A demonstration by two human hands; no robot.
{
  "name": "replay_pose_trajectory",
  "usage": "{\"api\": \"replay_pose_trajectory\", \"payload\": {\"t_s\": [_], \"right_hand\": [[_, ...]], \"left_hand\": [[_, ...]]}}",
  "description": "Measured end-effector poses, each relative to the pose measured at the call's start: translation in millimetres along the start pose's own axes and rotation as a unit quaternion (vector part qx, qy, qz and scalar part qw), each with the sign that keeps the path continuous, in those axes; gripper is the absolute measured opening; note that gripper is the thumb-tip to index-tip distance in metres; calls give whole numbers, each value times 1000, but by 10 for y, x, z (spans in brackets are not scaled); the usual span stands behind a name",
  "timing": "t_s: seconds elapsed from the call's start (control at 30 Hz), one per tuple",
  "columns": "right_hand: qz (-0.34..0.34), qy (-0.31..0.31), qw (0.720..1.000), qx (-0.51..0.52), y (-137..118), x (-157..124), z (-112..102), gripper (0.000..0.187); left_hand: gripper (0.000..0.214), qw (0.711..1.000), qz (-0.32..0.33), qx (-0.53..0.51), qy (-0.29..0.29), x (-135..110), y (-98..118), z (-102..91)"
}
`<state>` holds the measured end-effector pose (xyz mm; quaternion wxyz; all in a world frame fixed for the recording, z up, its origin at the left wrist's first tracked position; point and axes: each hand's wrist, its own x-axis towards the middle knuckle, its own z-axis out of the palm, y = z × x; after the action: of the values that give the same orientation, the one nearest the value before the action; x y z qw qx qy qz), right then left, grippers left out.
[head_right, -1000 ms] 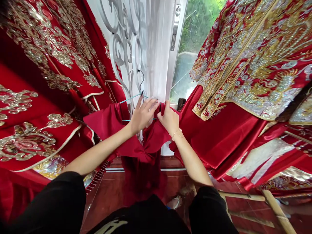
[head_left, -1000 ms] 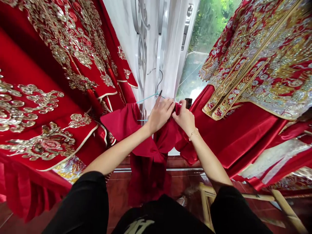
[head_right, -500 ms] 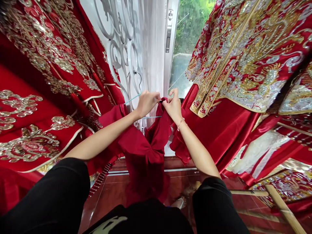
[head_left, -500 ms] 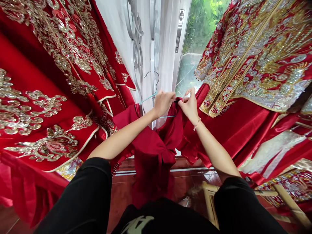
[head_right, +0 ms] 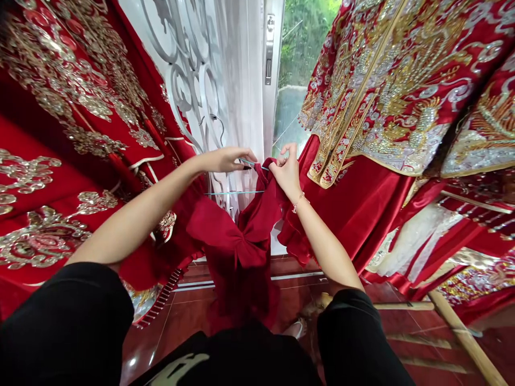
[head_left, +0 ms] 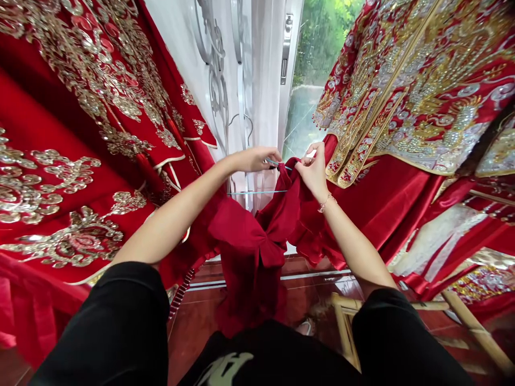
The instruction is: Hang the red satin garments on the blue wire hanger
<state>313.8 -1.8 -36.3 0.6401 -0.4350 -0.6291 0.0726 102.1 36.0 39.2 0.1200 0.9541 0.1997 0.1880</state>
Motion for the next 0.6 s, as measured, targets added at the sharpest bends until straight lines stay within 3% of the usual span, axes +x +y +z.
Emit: {"api": "replay_pose_trajectory", "payload": {"t_s": [0.07, 0.13, 0.3, 0.47, 0.6], "right_hand": [[-6, -8, 1000, -9, -19, -16, -15, 38], [-12, -16, 1000, -11, -55, -36, -27, 37], [-18, -30, 999, 0, -176, -93, -4, 38], [-6, -16, 1000, 18, -240, -104, 46, 40], [-3, -12, 1000, 23, -270, -92, 65, 39]], "left_hand": [[33, 999, -21, -19, -43, 54, 11, -85], [34, 997, -57, -14, -51, 125, 54, -109], [27, 993, -104, 48, 7, 251, 162, -16], [17, 981, -46, 162, 96, 164, 120, 206], [25, 929, 67, 334, 143, 39, 98, 450]]}}
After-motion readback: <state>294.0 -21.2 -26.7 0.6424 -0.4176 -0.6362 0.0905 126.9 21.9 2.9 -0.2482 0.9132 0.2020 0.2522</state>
